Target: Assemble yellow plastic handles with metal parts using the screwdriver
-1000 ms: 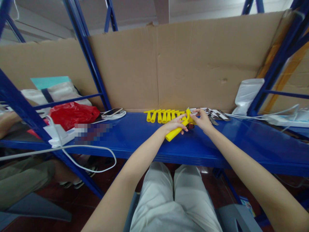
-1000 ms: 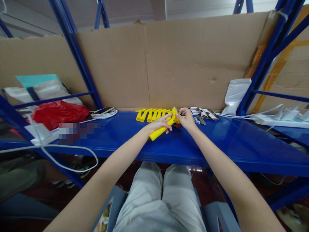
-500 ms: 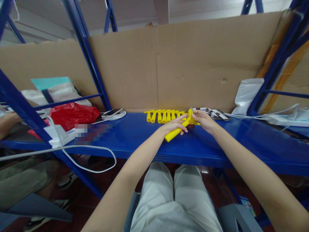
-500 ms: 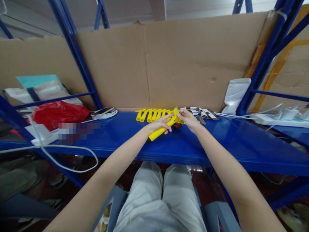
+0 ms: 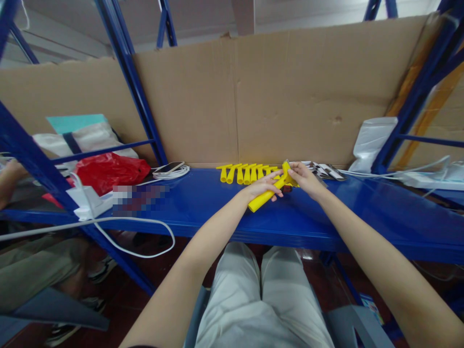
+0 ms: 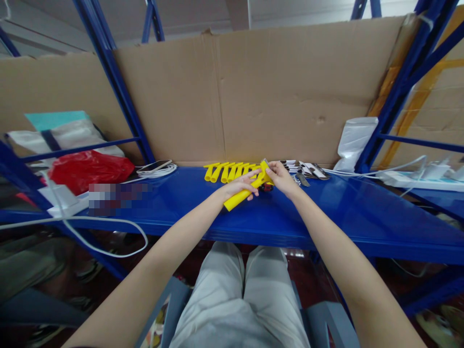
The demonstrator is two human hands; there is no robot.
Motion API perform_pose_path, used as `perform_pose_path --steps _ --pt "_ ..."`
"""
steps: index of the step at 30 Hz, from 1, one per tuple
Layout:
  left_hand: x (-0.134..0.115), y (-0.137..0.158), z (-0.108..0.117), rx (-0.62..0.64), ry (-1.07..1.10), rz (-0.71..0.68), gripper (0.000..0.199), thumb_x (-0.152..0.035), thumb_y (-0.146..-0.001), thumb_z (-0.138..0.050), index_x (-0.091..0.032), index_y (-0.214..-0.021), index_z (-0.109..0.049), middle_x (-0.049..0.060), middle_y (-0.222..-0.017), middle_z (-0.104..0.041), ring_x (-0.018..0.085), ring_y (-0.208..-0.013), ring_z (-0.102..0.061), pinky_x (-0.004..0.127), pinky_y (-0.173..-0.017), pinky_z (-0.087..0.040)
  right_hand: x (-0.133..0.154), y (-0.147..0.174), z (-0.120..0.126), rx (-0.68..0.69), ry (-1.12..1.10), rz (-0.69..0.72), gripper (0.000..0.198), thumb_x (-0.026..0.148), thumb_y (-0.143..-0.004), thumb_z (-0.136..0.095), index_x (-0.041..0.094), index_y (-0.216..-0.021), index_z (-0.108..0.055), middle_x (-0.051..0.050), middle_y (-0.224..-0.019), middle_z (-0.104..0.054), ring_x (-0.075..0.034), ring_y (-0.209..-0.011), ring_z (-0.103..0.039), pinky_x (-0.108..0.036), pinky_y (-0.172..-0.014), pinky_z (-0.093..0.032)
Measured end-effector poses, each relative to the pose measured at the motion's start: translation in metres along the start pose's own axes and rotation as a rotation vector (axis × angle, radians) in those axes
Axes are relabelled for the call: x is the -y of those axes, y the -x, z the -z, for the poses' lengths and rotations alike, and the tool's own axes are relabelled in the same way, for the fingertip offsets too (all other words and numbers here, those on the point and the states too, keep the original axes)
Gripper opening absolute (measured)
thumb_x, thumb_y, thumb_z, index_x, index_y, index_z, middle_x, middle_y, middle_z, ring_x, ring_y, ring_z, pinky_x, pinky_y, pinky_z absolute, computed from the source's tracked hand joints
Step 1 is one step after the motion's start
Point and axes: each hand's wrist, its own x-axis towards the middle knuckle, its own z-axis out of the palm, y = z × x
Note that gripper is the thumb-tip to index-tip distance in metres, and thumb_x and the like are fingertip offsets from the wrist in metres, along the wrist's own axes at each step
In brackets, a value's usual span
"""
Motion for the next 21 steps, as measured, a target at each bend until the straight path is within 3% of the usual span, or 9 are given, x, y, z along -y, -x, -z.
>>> perform_pose_path --steps 5,7,9,12,14,21 --pt "0.000 -0.004 -0.002 -0.179 0.087 -0.022 0.100 0.008 -0.066 -0.054 -0.027 -0.154 -0.024 0.013 -0.118 -0.068 0.011 -0.058 -0.067 0.019 -0.047 -0.045 -0.017 -0.005 0.001 -0.142 0.502 0.136 0.043 0.049 -0.088 -0.050 0.016 -0.115 -0.056 -0.018 -0.117 -0.063 -0.029 -0.107 -0.060 -0.047 -0.096 -0.047" --pt "0.000 -0.006 -0.001 -0.285 0.133 -0.034 0.102 0.008 -0.066 -0.055 -0.027 -0.155 -0.021 0.015 -0.122 -0.067 0.012 -0.062 -0.069 0.018 -0.049 -0.045 -0.018 -0.003 0.004 -0.109 0.666 0.095 0.041 0.046 -0.088 -0.051 0.015 -0.112 -0.061 -0.019 -0.118 -0.063 -0.031 -0.110 -0.059 -0.048 -0.096 -0.046" --pt "0.001 -0.008 0.002 -0.399 0.173 -0.050 0.102 0.009 -0.066 -0.056 -0.026 -0.155 -0.021 0.015 -0.126 -0.065 0.014 -0.070 -0.071 0.017 -0.050 -0.046 -0.014 0.000 0.007 0.022 0.779 0.061 0.035 0.044 -0.088 -0.051 0.017 -0.102 -0.067 -0.017 -0.110 -0.067 -0.031 -0.107 -0.061 -0.047 -0.093 -0.047" --pt "0.001 -0.011 0.008 -0.548 0.197 -0.060 0.103 0.007 -0.064 -0.060 -0.027 -0.154 -0.024 0.014 -0.131 -0.062 0.017 -0.082 -0.072 0.017 -0.049 -0.046 -0.006 0.005 0.009 0.271 0.855 0.052 0.030 0.045 -0.087 -0.055 0.020 -0.090 -0.071 -0.012 -0.099 -0.071 -0.029 -0.097 -0.064 -0.041 -0.087 -0.049" --pt "0.000 -0.012 0.012 -0.615 0.191 -0.054 0.103 0.005 -0.064 -0.063 -0.028 -0.154 -0.026 0.013 -0.132 -0.062 0.020 -0.088 -0.072 0.018 -0.050 -0.047 -0.002 0.007 0.009 0.355 0.884 0.037 0.027 0.044 -0.084 -0.060 0.020 -0.090 -0.071 -0.011 -0.097 -0.072 -0.027 -0.092 -0.066 -0.037 -0.082 -0.050" --pt "-0.003 -0.010 0.021 -0.723 0.173 -0.049 0.094 0.001 -0.065 -0.067 -0.026 -0.149 -0.036 0.009 -0.123 -0.067 0.019 -0.088 -0.071 0.020 -0.056 -0.050 0.006 0.010 0.004 0.317 0.799 -0.073 0.013 0.030 -0.082 -0.063 0.019 -0.076 -0.064 -0.007 -0.076 -0.069 -0.021 -0.072 -0.065 -0.030 -0.068 -0.048"
